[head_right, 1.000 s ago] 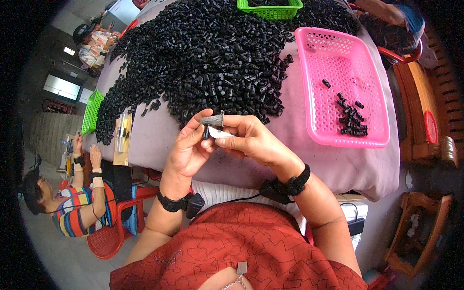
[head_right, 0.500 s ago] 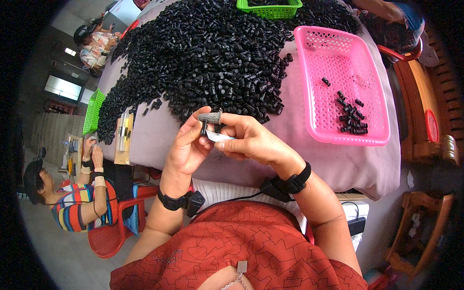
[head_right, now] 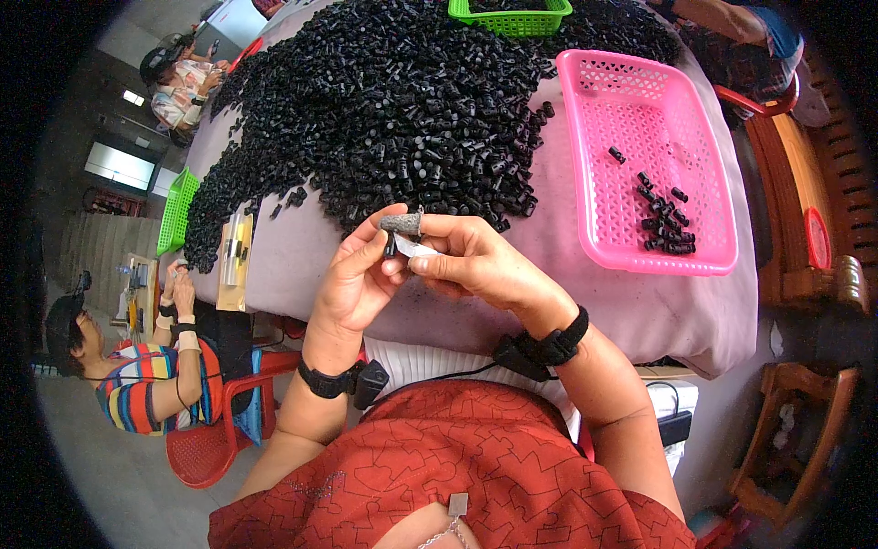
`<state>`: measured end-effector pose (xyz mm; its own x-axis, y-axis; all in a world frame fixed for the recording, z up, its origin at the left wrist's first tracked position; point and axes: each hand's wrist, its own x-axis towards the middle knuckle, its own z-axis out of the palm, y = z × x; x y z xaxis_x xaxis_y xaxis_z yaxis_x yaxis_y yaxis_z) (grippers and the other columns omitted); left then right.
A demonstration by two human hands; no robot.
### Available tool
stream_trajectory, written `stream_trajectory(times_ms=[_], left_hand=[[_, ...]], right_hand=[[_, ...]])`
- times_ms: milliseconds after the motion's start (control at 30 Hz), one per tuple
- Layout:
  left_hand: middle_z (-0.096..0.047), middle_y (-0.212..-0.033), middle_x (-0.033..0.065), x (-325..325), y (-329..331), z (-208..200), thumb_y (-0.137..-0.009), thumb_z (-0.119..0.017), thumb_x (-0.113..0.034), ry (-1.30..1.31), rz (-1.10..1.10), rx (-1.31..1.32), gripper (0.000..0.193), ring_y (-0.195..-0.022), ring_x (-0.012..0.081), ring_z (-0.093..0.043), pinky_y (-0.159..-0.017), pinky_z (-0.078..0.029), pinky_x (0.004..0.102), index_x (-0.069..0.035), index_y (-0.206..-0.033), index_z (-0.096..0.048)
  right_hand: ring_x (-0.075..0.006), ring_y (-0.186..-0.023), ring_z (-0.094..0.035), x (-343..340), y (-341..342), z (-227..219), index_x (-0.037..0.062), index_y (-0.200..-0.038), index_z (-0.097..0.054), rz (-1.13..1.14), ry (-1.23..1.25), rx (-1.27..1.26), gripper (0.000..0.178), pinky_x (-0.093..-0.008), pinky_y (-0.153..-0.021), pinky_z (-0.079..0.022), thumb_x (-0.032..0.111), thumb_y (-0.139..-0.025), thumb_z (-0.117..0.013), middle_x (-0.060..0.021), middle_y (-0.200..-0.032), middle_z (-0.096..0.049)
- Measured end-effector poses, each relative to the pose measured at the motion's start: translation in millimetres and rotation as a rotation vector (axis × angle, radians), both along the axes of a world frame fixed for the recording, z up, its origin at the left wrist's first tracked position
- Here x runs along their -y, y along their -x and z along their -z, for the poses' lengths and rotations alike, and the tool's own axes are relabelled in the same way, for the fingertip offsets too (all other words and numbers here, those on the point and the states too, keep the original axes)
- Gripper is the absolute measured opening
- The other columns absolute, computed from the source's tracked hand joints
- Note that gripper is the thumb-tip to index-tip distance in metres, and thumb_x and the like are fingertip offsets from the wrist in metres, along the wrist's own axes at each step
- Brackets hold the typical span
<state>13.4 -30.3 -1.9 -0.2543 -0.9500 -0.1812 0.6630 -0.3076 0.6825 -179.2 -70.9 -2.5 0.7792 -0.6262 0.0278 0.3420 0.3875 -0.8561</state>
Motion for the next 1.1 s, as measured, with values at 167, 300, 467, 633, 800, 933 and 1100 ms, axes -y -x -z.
stream_trajectory(times_ms=[167,300,467,633,800,933,1100], left_hand=[[-0.062,-0.100,0.0039,2,-11,2,-0.095,-0.057,-0.014,-0.002,-0.071,0.078,0.036,-0.076,0.0090,-0.055,-0.066,-0.050,0.0225,-0.003,-0.129,-0.053],[-0.063,-0.097,0.0047,2,-13,-7,-0.095,-0.058,-0.014,-0.016,-0.197,0.165,0.029,-0.076,0.0102,-0.058,-0.067,-0.052,0.0226,-0.003,-0.122,-0.057],[-0.062,-0.100,0.0069,3,-12,-8,-0.095,-0.058,-0.016,0.026,-0.181,0.185,0.026,-0.077,0.0105,-0.057,-0.066,-0.052,0.0217,-0.002,-0.118,-0.058],[-0.064,-0.098,0.0079,6,-9,-13,-0.094,-0.060,-0.015,0.071,-0.147,0.180,0.026,-0.076,0.0111,-0.059,-0.066,-0.054,0.0221,-0.002,-0.117,-0.059],[-0.064,-0.098,0.0091,5,-7,-17,-0.092,-0.061,-0.008,0.097,-0.143,0.225,0.029,-0.079,0.0130,-0.064,-0.070,-0.058,0.0250,-0.002,-0.120,-0.058],[-0.064,-0.098,0.0098,7,2,-26,-0.090,-0.062,-0.004,0.106,-0.112,0.219,0.031,-0.081,0.0141,-0.066,-0.073,-0.059,0.0261,0.001,-0.120,-0.057],[-0.066,-0.098,0.0101,20,19,-39,-0.090,-0.061,-0.003,0.122,-0.048,0.271,0.031,-0.080,0.0140,-0.067,-0.074,-0.059,0.0257,0.002,-0.121,-0.057]], right_hand=[[-0.0012,-0.054,-0.041,0,2,-3,0.0030,-0.135,-0.049,0.039,0.003,0.012,0.044,-0.0164,-0.045,-0.029,0.015,-0.093,-0.060,0.0050,-0.076,-0.058],[-0.0014,-0.052,-0.042,6,0,9,0.0027,-0.117,-0.057,0.227,-0.019,-0.027,0.027,-0.0167,-0.042,-0.028,0.014,-0.093,-0.060,0.0049,-0.070,-0.052],[-0.0016,-0.053,-0.043,7,-3,11,0.0038,-0.109,-0.059,0.328,-0.072,0.005,0.019,-0.0172,-0.043,-0.032,0.015,-0.094,-0.059,0.0052,-0.072,-0.052],[-0.0014,-0.054,-0.043,9,-3,14,0.0053,-0.105,-0.059,0.337,-0.106,0.062,0.015,-0.0173,-0.043,-0.030,0.015,-0.094,-0.058,0.0056,-0.073,-0.051],[-0.0023,-0.053,-0.043,6,-5,13,0.0056,-0.104,-0.058,0.359,-0.091,0.047,0.014,-0.0183,-0.042,-0.028,0.016,-0.094,-0.058,0.0050,-0.070,-0.051],[-0.0037,-0.050,-0.043,6,0,14,0.0053,-0.103,-0.058,0.385,-0.077,0.014,0.014,-0.0191,-0.041,-0.027,0.017,-0.094,-0.057,0.0038,-0.068,-0.051],[-0.0044,-0.050,-0.044,7,2,14,0.0051,-0.108,-0.059,0.434,-0.121,0.042,0.017,-0.0185,-0.041,-0.028,0.016,-0.095,-0.057,0.0025,-0.070,-0.053]])
